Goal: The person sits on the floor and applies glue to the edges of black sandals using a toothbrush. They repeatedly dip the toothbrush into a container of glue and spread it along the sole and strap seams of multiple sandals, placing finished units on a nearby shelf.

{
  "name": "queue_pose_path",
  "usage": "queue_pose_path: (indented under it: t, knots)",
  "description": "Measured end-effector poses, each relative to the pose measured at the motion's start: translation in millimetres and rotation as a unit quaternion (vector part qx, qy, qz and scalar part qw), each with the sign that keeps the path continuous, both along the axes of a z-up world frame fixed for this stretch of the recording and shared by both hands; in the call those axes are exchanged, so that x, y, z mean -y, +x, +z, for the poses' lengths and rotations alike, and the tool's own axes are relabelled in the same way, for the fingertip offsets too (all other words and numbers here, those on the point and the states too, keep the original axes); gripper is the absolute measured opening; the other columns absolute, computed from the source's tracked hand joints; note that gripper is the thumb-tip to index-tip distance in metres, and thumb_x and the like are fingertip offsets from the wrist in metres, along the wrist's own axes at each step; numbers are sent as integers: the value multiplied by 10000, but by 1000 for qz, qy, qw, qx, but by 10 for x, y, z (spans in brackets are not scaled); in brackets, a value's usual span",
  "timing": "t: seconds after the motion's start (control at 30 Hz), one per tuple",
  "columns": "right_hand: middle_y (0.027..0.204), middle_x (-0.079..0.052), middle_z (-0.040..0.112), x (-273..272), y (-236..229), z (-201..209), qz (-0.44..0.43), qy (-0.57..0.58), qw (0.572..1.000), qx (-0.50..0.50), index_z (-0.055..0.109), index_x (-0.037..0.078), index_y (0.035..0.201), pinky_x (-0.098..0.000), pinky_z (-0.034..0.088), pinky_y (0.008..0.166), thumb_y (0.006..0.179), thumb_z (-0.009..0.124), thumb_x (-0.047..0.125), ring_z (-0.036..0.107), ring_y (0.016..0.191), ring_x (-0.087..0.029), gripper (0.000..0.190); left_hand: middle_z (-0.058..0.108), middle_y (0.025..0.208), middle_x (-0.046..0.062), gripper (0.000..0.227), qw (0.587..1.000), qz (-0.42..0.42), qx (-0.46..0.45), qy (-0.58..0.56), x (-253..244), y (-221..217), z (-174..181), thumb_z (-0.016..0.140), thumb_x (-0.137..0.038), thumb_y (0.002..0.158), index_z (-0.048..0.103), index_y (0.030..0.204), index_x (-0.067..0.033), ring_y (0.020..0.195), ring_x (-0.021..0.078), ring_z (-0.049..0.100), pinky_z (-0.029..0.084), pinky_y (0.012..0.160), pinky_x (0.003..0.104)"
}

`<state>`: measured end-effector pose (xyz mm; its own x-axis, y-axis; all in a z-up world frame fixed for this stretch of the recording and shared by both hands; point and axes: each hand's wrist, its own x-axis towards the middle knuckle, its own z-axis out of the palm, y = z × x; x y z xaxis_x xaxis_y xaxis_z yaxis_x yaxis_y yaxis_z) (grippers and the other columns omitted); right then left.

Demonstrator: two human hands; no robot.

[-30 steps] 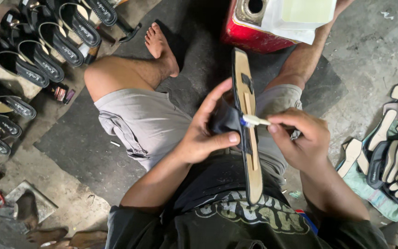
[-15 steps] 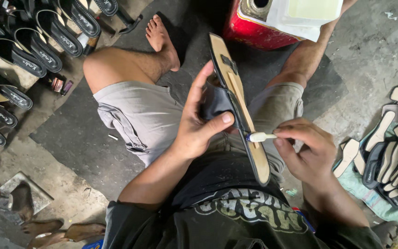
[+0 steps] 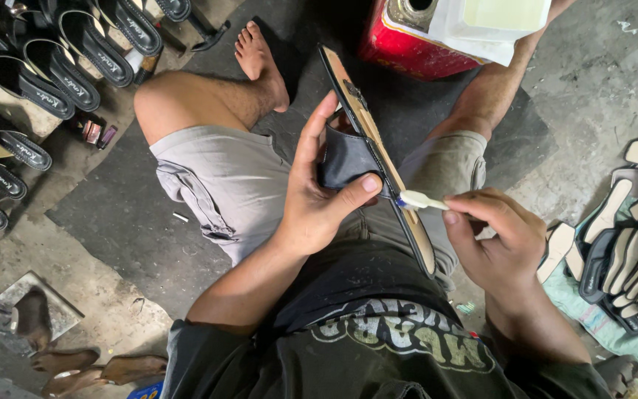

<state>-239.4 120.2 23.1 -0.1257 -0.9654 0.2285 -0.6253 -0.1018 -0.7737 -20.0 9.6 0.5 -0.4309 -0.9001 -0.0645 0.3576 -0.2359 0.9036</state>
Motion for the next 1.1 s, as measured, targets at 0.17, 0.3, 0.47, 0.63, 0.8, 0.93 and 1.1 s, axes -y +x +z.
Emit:
queue_pose_path:
  t: [0.17,0.3,0.47,0.63,0.8,0.93,1.1]
  knots:
    - [1041,-138,729,-9,-26,-107,23,-30,999,33,673,22,1110,-244,556,734,958,752,-30,733,882,-181,179,422,1552,96,907,998,-2,-41,50,26,13,39,726,22,971,186,1683,-131,1183,164,631,652,815,308]
    - [991,-132,730,-120,-90,-191,36,-28,994,96,686,28,1079,-250,554,691,924,748,-22,727,860,-203,174,467,1488,118,908,994,-1,-63,84,89,1,60,703,9,981,159,1684,-174,1149,204,673,682,815,360]
    - [1033,-118,721,-352,-167,-378,17,-34,976,214,662,45,1106,-279,583,742,978,727,86,712,935,-200,149,543,1369,133,902,985,15,-87,150,118,4,-112,696,-18,960,184,1672,-232,1100,226,673,676,773,387]
    - [1001,-81,671,-308,-220,-517,-19,-35,981,189,642,59,1065,-316,524,760,714,955,229,649,892,-180,500,601,1292,51,816,971,22,-44,235,131,-408,-176,659,-134,905,265,1600,-301,1008,217,689,632,717,419]
    - [898,-72,717,-125,-275,-532,-55,-93,990,86,672,62,939,-279,516,582,730,945,73,665,695,-148,343,658,1174,61,744,961,-25,17,277,173,-603,-489,598,-299,921,256,1579,-358,939,209,692,609,676,429]
    - [833,-31,707,-49,-312,-542,-107,-94,988,65,639,53,891,-271,524,577,741,930,84,660,666,-110,328,692,1139,146,653,934,-109,221,260,385,-505,-723,533,-473,997,368,1616,-348,820,337,671,581,671,429]
    - [727,-3,695,-30,-334,-585,-207,20,969,135,663,45,823,-249,489,531,728,920,100,592,596,-62,279,637,1285,128,818,870,-49,477,-113,292,-425,-651,700,-452,837,413,1561,-201,1075,348,662,565,883,445]
